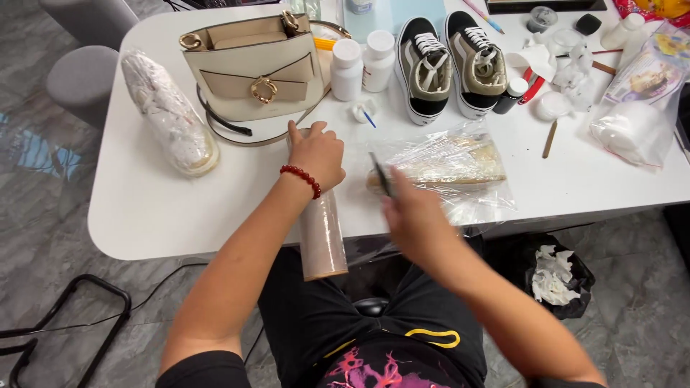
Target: Wrapping shoes in plastic film for storage or display.
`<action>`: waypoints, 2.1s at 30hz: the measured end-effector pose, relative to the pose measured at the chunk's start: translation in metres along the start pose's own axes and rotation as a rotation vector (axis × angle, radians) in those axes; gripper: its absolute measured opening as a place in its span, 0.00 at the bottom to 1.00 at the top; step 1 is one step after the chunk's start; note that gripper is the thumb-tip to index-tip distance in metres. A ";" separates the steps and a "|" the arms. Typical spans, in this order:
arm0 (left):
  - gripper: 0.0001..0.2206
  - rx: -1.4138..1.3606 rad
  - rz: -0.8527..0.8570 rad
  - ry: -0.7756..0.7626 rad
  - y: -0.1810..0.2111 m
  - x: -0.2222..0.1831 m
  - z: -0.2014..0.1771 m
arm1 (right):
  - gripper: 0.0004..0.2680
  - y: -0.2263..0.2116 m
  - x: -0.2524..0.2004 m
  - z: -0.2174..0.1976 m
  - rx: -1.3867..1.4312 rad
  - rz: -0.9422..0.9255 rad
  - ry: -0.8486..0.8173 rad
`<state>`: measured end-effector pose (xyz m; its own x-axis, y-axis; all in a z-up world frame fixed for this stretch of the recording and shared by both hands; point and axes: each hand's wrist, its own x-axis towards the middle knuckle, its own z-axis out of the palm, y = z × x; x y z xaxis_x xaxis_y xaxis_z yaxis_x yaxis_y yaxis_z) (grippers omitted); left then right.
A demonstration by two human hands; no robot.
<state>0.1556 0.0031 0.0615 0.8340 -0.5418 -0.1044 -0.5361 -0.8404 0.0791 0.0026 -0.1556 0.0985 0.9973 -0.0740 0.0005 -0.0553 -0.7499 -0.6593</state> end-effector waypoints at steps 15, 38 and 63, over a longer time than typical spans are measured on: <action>0.13 0.216 0.079 -0.113 -0.017 0.000 0.013 | 0.16 0.003 0.078 0.121 -0.364 -0.072 0.144; 0.17 0.223 0.018 -0.156 -0.014 -0.001 0.009 | 0.19 0.024 -0.093 0.072 -0.469 -0.062 -0.182; 0.52 -0.707 -0.507 0.381 -0.061 -0.071 0.023 | 0.17 0.061 -0.015 0.109 0.162 -0.412 0.083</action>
<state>0.1264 0.0923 0.0416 0.9991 0.0303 0.0295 0.0005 -0.7061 0.7081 -0.0101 -0.1289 -0.0238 0.9267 0.1518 0.3437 0.3607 -0.6161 -0.7003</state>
